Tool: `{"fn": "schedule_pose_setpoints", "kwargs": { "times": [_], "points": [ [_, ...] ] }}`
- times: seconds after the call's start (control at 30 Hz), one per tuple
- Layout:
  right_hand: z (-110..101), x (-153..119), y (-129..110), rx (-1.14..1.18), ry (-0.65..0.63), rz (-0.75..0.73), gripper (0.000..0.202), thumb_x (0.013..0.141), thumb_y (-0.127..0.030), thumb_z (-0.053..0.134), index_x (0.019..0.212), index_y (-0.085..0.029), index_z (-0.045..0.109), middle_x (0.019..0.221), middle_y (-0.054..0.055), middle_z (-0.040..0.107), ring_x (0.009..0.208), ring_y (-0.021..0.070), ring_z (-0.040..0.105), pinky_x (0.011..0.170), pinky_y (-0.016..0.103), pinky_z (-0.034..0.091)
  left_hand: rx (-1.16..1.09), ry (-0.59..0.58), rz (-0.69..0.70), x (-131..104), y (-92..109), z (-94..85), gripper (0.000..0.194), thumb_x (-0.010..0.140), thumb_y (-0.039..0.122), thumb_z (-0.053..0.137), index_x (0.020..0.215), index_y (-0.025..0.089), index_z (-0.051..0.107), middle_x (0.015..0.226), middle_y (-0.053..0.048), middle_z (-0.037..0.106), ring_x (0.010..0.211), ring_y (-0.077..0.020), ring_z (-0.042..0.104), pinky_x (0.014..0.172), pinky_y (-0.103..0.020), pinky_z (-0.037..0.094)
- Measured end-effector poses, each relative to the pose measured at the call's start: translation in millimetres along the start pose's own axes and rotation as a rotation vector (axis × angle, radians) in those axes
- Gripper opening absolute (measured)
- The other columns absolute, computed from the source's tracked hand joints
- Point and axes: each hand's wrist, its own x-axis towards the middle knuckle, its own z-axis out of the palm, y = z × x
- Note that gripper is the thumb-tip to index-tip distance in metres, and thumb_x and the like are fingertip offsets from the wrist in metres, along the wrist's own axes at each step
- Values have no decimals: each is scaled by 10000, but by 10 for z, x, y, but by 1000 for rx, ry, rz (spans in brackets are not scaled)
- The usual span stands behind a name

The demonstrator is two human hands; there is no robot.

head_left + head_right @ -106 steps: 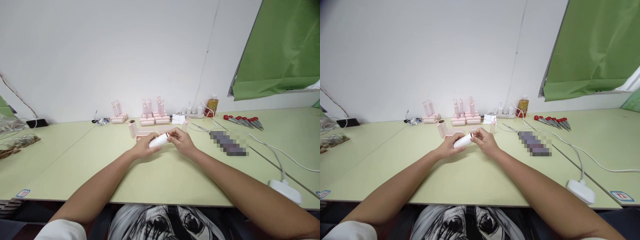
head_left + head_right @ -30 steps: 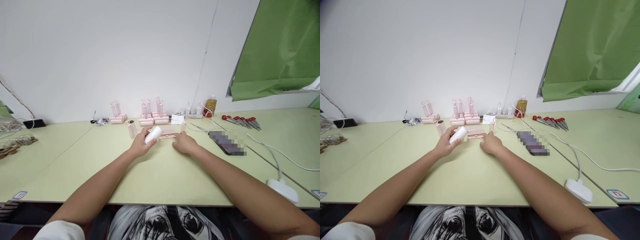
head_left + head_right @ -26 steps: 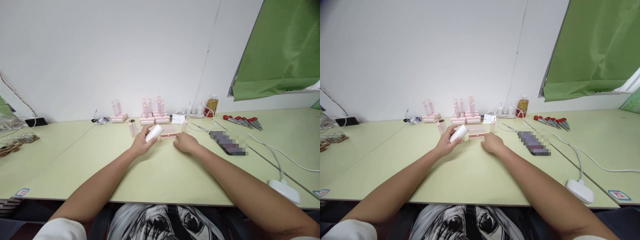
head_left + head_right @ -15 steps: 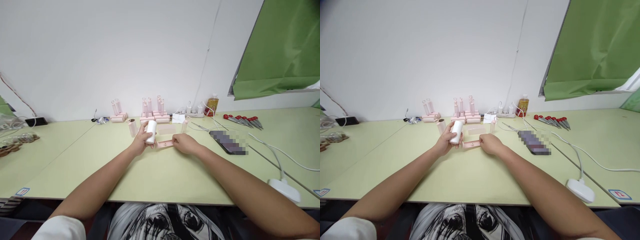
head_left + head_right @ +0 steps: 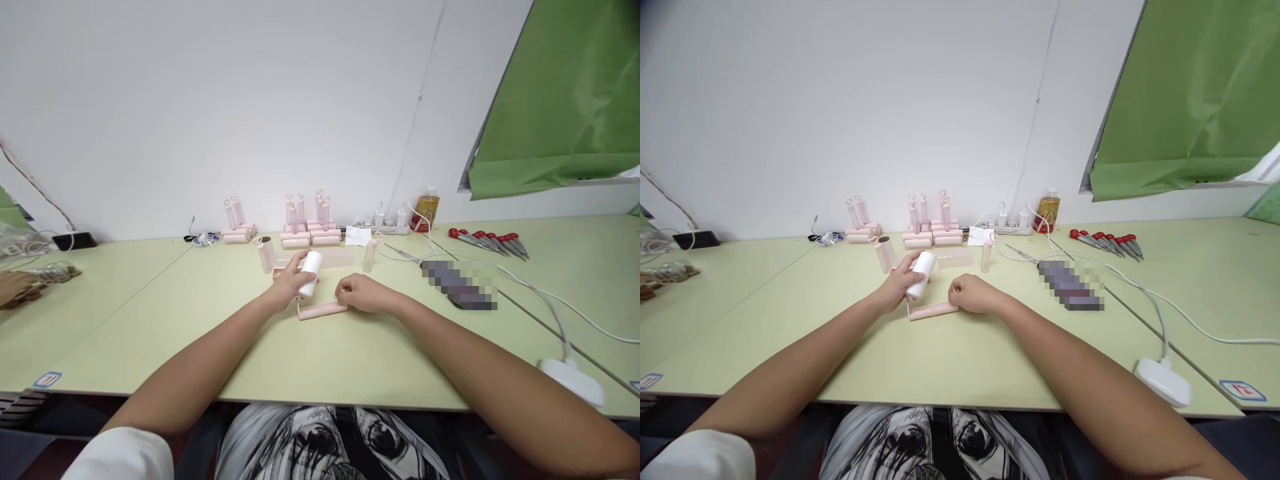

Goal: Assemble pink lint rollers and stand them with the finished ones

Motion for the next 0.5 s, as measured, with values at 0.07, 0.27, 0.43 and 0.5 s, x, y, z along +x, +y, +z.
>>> {"fn": "schedule_pose_setpoints", "kwargs": {
  "times": [0.07,0.27,0.43,0.5],
  "points": [
    [5,22,37,97,-63,57,153,725,-274,547,799,-179,641,648,-7,586,495,101,477,450,222,326,76,-23,10,9,-46,-4,714,725,326,635,1381,292,357,1060,-61,587,820,-174,597,580,-227,453],
    [-9,14,48,124,-117,8,161,726,-279,572,810,-174,661,602,-29,524,474,77,434,424,209,302,163,-47,40,40,-116,-31,697,746,337,626,1386,311,350,1095,-59,574,799,-159,582,618,-249,467],
    [-20,-2,23,154,-186,-45,179,753,-316,580,819,-171,663,614,-24,536,494,77,436,429,203,304,190,19,30,64,-117,-45,718,758,341,608,1411,282,315,1020,-55,594,763,-156,573,607,-246,455],
    [-20,1,23,198,-205,-7,191,757,-347,591,807,-172,648,618,-19,544,486,80,439,413,203,308,217,-18,34,62,-128,-57,713,753,329,618,1405,281,332,1069,-60,591,787,-154,572,632,-248,458]
  ]
}}
